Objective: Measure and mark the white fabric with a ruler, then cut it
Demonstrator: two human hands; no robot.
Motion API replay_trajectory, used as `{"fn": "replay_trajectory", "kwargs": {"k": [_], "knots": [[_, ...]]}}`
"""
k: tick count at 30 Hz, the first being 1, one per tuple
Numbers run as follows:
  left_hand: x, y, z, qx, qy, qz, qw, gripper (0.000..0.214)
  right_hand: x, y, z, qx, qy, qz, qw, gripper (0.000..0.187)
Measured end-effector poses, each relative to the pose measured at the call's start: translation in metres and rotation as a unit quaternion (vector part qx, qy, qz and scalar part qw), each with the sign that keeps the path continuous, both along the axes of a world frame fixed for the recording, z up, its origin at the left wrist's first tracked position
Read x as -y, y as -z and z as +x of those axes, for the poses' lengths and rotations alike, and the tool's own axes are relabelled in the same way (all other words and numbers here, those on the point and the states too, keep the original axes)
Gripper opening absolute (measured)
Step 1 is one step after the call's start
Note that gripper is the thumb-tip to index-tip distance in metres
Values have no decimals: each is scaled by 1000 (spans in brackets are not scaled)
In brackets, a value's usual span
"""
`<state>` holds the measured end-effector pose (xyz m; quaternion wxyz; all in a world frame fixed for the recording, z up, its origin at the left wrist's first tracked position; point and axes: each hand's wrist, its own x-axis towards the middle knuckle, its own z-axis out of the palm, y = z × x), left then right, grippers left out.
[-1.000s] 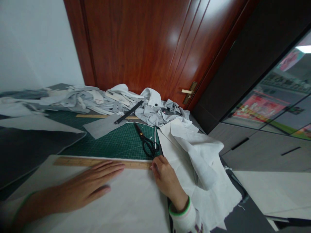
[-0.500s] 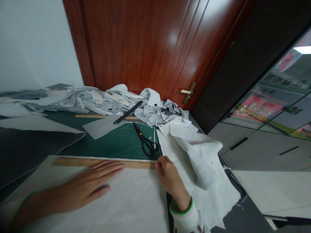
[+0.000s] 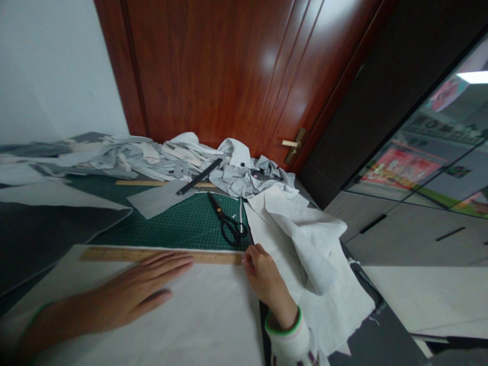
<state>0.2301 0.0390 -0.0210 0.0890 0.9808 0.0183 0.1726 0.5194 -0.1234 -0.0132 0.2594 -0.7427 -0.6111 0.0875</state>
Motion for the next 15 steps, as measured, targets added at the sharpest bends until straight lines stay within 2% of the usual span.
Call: {"fn": "replay_trajectory", "kwargs": {"k": [8,15], "knots": [[5,-3,5,-16,3,36,999,69,-1,-1,0,-3,-5,-3,1000,16],[18,-2,27,-61,-17,94,994,58,0,-6,-2,-4,-4,-10,1000,16]]}}
